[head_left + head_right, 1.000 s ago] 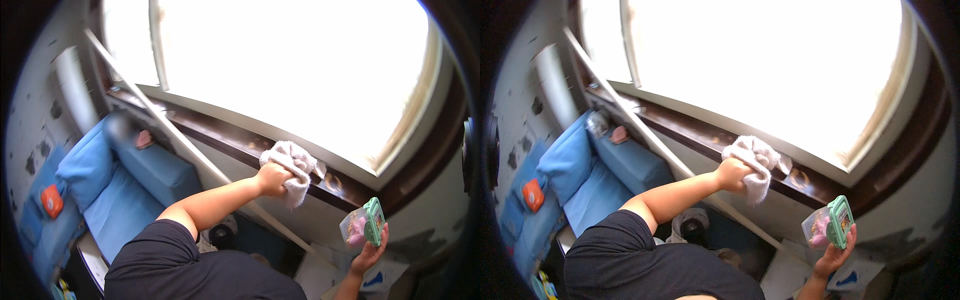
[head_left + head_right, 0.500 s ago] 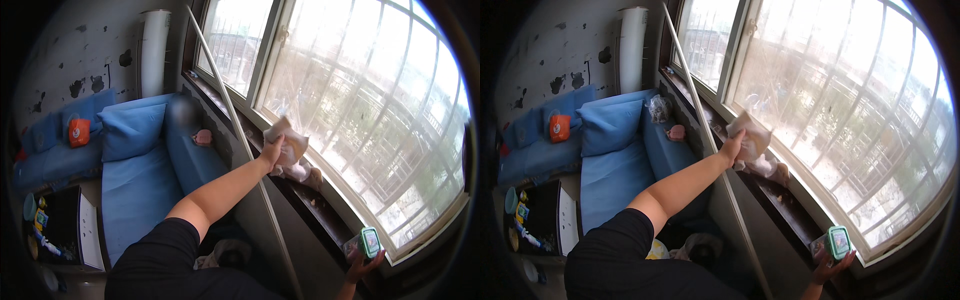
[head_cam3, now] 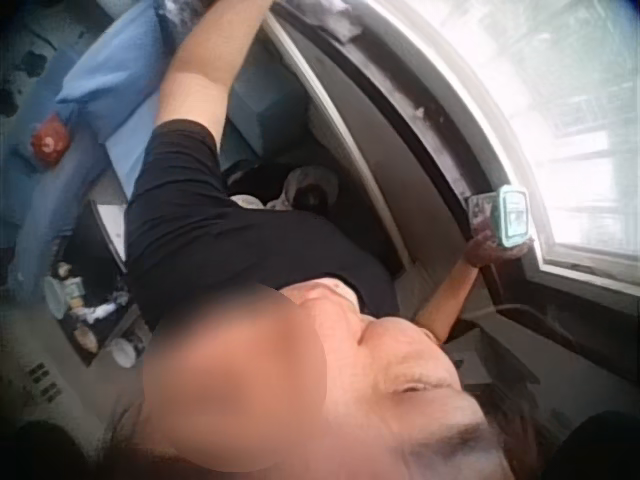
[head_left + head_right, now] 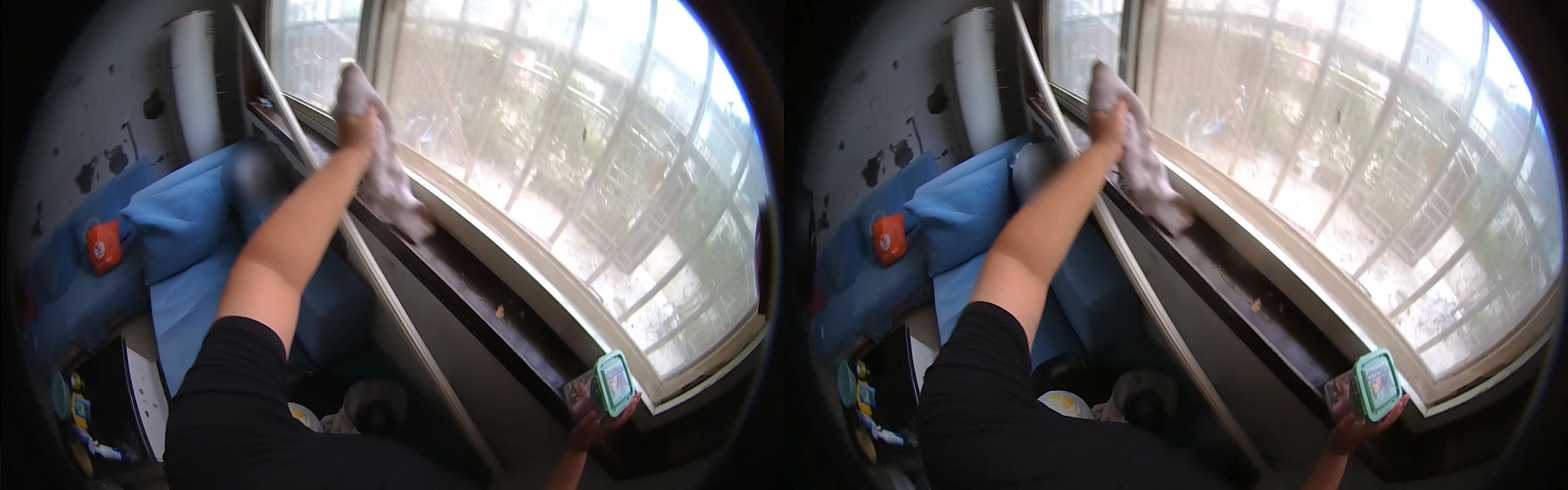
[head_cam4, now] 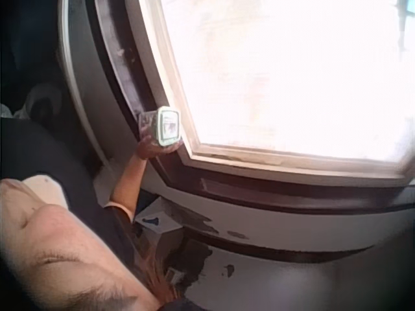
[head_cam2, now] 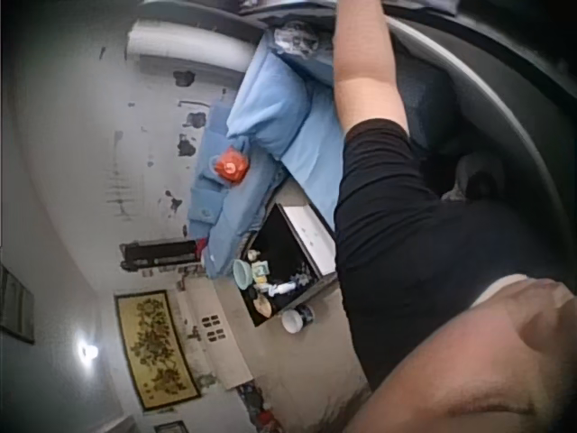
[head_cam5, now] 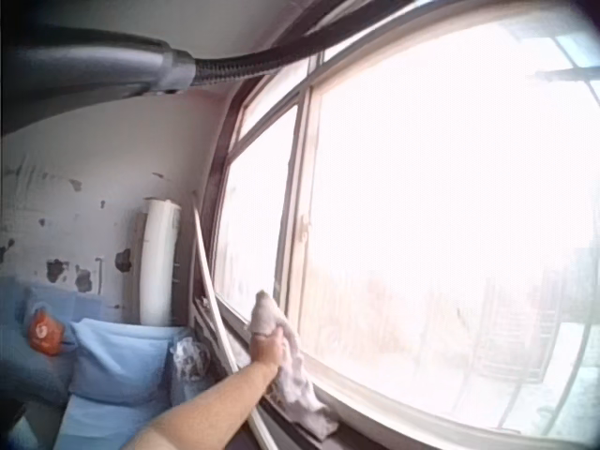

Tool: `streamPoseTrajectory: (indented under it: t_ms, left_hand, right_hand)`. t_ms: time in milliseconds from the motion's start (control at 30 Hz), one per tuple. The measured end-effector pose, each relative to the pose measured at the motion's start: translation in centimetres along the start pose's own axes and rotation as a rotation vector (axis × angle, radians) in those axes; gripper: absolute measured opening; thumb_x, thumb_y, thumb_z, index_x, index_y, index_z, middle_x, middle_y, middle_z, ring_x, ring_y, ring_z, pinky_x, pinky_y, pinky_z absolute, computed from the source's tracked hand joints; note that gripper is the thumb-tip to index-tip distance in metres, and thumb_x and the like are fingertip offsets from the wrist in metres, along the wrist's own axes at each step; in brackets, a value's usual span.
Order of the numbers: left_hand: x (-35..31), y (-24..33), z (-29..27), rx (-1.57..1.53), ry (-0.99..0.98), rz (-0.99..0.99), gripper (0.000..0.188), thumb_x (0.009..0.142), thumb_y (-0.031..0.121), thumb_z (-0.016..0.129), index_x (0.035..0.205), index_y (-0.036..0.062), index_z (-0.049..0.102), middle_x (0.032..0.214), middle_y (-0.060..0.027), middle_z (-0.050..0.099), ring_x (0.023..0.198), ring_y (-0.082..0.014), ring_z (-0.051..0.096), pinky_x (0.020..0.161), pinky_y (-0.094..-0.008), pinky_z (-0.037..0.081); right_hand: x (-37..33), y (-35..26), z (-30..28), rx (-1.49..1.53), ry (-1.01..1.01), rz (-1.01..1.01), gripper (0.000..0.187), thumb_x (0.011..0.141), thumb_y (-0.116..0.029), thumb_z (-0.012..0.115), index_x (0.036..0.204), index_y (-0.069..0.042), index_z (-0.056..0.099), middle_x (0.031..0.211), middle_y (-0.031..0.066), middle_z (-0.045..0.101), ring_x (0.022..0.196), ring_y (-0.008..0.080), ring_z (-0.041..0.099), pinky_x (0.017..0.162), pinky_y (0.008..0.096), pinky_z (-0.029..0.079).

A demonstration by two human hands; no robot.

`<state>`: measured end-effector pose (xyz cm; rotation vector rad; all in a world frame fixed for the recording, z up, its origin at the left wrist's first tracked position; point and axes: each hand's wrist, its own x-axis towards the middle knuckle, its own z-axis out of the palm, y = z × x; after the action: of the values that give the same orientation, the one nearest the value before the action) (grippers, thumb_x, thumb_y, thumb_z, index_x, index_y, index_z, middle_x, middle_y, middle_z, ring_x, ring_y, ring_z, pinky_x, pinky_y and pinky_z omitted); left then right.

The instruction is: The person cleans a window sill and a table using a cloth. They wipe the window sill, move a plastic container, and then wash the cloth in a basin of water. After wringing the cloth, they wipe a table, moving a bag, a box, and a bowl of fruit to clean underneath them.

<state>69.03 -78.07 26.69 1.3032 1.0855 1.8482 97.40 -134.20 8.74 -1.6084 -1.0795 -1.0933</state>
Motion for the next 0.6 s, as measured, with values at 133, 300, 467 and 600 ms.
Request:
streamPoseTrajectory:
  t_ms: [133, 300, 467, 600]
  left_hand:
    - [5.6, -0.1, -0.9, 0.281, 0.006, 0.113, 0.035, 0.07, 0.02, 0.057, 0.096, -0.0036, 0.06, 0.095, -0.0252, 0.062, 0.094, -0.0341, 0.061, 0.084, -0.0355, 0.048]
    - [10.2, -3.9, -2.3, 0.796, -0.244, 0.202, 0.036, 0.071, 0.026, 0.06, 0.092, -0.0022, 0.064, 0.095, -0.0228, 0.064, 0.09, -0.0329, 0.063, 0.079, -0.037, 0.048]
    - [10.9, -10.5, 0.0, 0.815, -0.706, 0.139, 0.042, 0.074, 0.021, 0.055, 0.111, 0.0015, 0.059, 0.111, -0.0206, 0.059, 0.106, -0.0311, 0.056, 0.091, -0.0353, 0.043]
    - [13.9, -18.6, 1.7, 1.145, -0.825, 0.308, 0.039, 0.075, 0.018, 0.053, 0.111, 0.0026, 0.059, 0.111, -0.0213, 0.059, 0.106, -0.0316, 0.056, 0.091, -0.035, 0.042]
  right_hand:
    - [-0.3, -0.1, 0.7, 0.046, 0.007, 0.066, 0.077, 0.088, -0.051, 0.042, 0.139, 0.0, 0.015, 0.142, 0.0274, 0.017, 0.13, 0.0416, 0.024, 0.102, 0.0551, 0.026]
    - [0.5, -0.5, 1.5, -0.025, 0.01, -0.055, 0.08, 0.082, -0.035, 0.063, 0.137, 0.001, 0.017, 0.14, 0.027, 0.019, 0.127, 0.0423, 0.029, 0.096, 0.0529, 0.04]
    - [1.2, -0.5, 1.0, -0.046, -0.032, -0.144, 0.085, 0.077, -0.021, 0.071, 0.137, 0.003, 0.014, 0.14, 0.0274, 0.017, 0.127, 0.0437, 0.03, 0.093, 0.0526, 0.044]
    - [1.0, -1.1, 1.6, 0.058, -0.025, -0.046, 0.079, 0.085, -0.028, 0.061, 0.137, 0.004, 0.012, 0.139, 0.0265, 0.02, 0.128, 0.0444, 0.027, 0.094, 0.053, 0.043]
